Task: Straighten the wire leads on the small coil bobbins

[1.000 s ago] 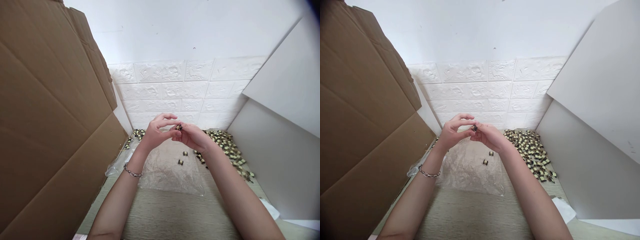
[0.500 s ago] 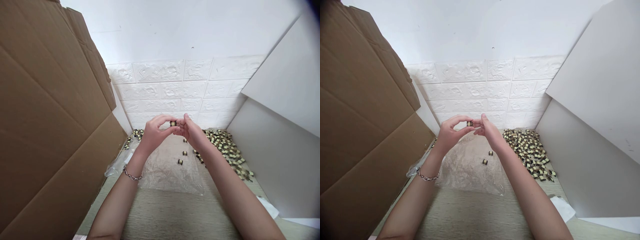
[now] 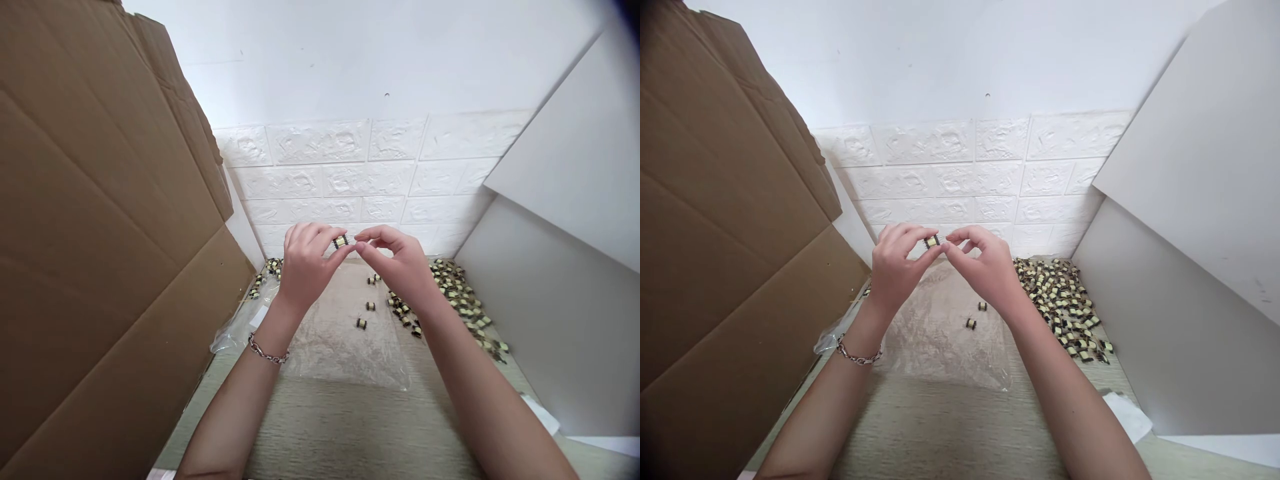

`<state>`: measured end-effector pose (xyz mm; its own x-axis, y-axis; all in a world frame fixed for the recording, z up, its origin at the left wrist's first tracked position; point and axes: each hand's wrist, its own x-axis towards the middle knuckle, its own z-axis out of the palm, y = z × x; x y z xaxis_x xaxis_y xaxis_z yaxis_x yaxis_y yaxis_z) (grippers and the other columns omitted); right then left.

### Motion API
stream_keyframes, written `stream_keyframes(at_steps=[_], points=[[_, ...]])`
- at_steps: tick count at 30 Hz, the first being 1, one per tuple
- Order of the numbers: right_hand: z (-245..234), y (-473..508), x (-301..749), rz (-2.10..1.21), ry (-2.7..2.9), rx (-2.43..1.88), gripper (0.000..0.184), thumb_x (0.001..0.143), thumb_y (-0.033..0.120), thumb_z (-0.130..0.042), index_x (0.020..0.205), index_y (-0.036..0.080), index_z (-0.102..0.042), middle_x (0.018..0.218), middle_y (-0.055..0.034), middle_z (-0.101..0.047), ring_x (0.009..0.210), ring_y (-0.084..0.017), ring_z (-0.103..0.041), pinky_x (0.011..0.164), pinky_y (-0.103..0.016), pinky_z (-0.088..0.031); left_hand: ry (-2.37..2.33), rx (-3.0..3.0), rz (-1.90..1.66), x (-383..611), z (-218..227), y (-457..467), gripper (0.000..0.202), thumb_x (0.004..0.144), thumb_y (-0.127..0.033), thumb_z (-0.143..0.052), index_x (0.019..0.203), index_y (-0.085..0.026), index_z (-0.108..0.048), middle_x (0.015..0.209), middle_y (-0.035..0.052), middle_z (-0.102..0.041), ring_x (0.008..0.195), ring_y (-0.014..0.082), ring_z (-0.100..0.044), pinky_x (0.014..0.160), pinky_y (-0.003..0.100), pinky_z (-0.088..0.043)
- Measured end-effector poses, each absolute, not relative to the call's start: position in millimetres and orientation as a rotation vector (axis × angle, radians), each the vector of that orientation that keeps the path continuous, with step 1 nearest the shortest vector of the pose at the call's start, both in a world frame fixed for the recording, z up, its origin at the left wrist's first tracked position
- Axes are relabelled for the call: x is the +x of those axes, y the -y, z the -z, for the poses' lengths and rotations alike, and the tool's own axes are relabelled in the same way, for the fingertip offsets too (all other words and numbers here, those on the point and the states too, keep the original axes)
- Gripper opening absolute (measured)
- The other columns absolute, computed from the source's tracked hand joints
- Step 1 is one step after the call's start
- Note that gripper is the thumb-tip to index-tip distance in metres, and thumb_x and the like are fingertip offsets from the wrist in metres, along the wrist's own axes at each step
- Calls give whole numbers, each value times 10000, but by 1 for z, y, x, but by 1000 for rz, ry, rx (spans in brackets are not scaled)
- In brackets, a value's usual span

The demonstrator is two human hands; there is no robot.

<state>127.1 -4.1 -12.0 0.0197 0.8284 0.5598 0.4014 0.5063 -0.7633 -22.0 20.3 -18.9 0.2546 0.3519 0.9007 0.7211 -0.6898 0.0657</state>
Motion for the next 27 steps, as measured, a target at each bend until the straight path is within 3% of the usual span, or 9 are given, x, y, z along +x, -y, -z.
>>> stream_keyframes(at_steps=[8,16,27], points=[[14,4,126,-331,1559,-1122,125,734,291,-555,702,201,-635,700,32,-641,642,-92,-552,624,-216,-415,983,-2086,1377,-17,22,-18,218,741,-411,-540,849,-228,-593,778,-7,-626,781,136,-547,940,381,-269],[16,2,124,-251,1532,-1062,143,753,302,-547,728,190,-633,706,21,-632,641,-89,-538,630,-215,-409,1100,-2218,1382,-17,18,-15,229,776,-355,-515,962,-229,-560,903,0,-625,868,137,-536,922,355,-291],[19,0,122,-291,1488,-1028,156,756,321,-539,733,190,-622,721,4,-622,656,-110,-531,647,-245,-417,1125,-2245,1349,-14,19,-14,211,786,-249,-475,978,-230,-561,901,17,-610,889,151,-519,938,381,-262]])
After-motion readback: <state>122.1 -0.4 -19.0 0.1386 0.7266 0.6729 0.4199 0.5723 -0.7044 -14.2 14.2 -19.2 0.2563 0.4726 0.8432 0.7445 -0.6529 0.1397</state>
